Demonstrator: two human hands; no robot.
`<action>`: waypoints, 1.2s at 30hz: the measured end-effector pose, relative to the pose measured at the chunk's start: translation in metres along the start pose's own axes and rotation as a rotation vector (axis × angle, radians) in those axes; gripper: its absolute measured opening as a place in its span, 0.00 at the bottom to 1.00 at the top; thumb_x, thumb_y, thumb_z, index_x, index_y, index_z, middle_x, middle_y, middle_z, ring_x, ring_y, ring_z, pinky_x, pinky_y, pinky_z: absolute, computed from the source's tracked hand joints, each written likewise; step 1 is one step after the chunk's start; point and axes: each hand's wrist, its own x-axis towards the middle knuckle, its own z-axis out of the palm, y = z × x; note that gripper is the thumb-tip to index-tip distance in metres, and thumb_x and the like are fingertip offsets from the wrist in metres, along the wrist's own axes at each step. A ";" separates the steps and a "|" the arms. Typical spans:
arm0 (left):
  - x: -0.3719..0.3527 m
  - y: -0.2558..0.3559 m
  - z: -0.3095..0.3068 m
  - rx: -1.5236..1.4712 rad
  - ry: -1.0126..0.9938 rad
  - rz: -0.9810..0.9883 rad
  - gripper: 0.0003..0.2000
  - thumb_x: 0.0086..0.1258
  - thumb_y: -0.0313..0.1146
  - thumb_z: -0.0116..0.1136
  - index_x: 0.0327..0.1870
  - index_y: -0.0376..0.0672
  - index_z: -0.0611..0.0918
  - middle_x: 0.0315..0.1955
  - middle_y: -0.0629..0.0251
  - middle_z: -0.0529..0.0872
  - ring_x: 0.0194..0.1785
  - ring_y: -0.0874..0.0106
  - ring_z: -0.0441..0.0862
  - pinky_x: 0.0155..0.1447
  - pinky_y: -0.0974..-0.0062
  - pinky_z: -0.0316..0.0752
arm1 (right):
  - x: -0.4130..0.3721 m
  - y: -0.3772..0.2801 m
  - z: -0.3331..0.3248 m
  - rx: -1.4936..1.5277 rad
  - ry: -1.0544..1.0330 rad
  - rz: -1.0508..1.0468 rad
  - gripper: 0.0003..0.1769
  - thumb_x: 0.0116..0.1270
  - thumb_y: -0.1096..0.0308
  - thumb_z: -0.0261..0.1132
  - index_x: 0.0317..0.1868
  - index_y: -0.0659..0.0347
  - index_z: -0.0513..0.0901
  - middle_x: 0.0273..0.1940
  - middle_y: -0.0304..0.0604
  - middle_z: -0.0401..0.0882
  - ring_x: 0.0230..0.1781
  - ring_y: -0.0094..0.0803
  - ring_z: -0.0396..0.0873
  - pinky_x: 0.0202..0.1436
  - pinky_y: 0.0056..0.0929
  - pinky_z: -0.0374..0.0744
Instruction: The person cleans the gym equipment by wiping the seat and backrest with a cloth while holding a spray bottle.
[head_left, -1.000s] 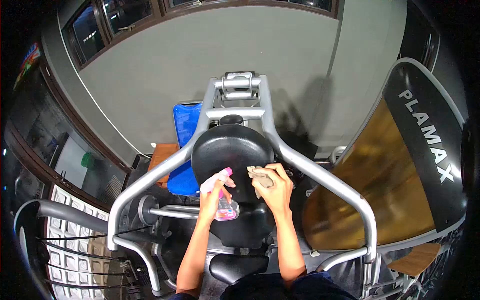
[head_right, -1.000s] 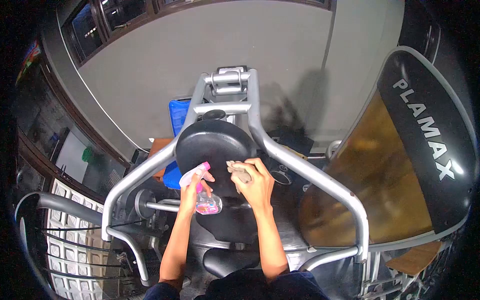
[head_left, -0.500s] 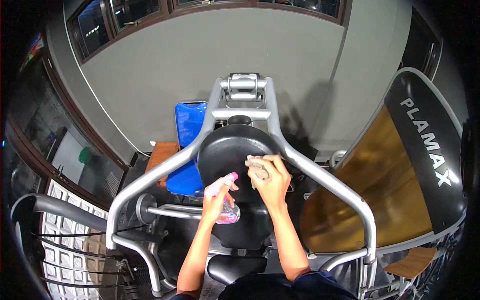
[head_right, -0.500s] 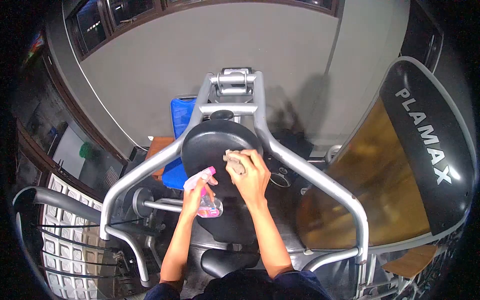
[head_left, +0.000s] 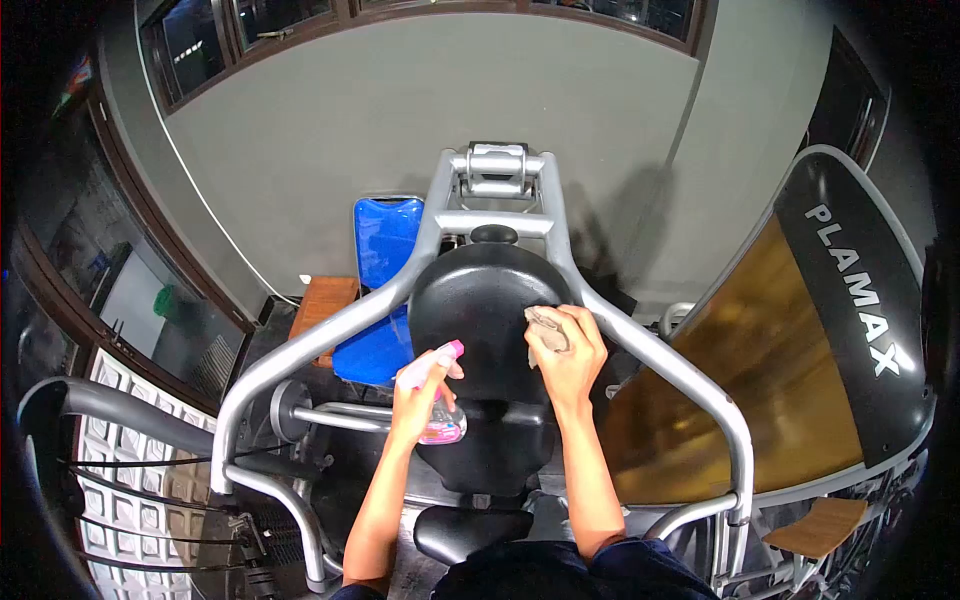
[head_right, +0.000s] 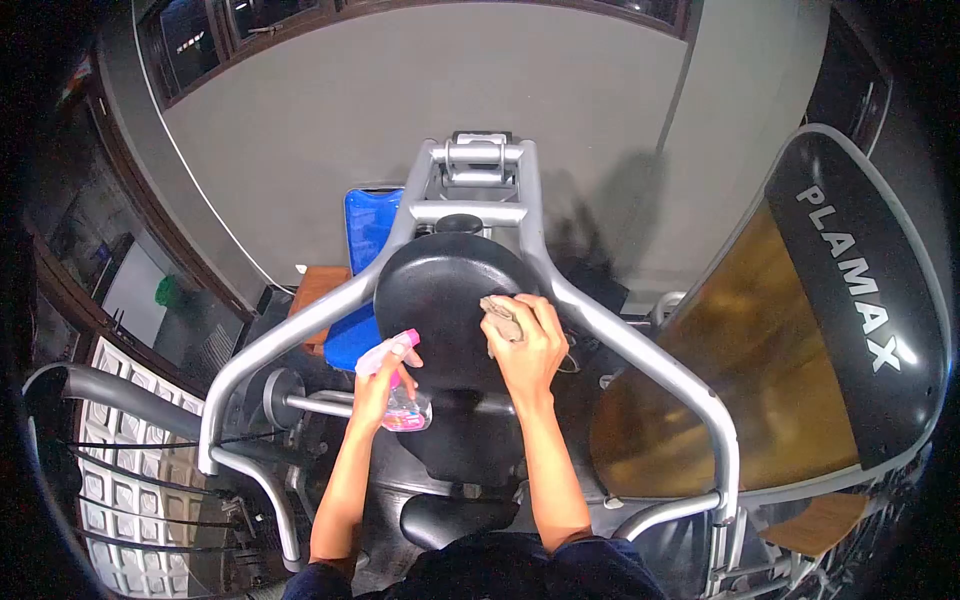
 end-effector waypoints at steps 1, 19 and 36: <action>0.000 0.002 -0.003 -0.001 0.004 0.003 0.16 0.75 0.39 0.54 0.52 0.33 0.82 0.32 0.63 0.83 0.20 0.78 0.77 0.24 0.81 0.72 | 0.000 -0.005 0.004 0.012 -0.013 -0.013 0.17 0.41 0.72 0.76 0.36 0.53 0.88 0.36 0.40 0.81 0.36 0.37 0.81 0.41 0.33 0.80; 0.000 0.002 -0.075 0.040 -0.029 -0.025 0.14 0.75 0.37 0.55 0.47 0.33 0.82 0.33 0.64 0.83 0.20 0.80 0.77 0.23 0.82 0.73 | -0.014 -0.038 0.038 -0.096 -0.116 -0.149 0.17 0.44 0.71 0.76 0.38 0.48 0.88 0.38 0.33 0.81 0.35 0.34 0.80 0.39 0.33 0.80; -0.003 0.016 -0.078 -0.155 0.097 -0.089 0.18 0.74 0.42 0.56 0.54 0.37 0.83 0.30 0.65 0.82 0.18 0.79 0.74 0.20 0.81 0.70 | -0.018 -0.063 0.062 -0.165 -0.093 -0.190 0.16 0.44 0.71 0.75 0.38 0.48 0.88 0.38 0.34 0.81 0.36 0.35 0.80 0.41 0.33 0.80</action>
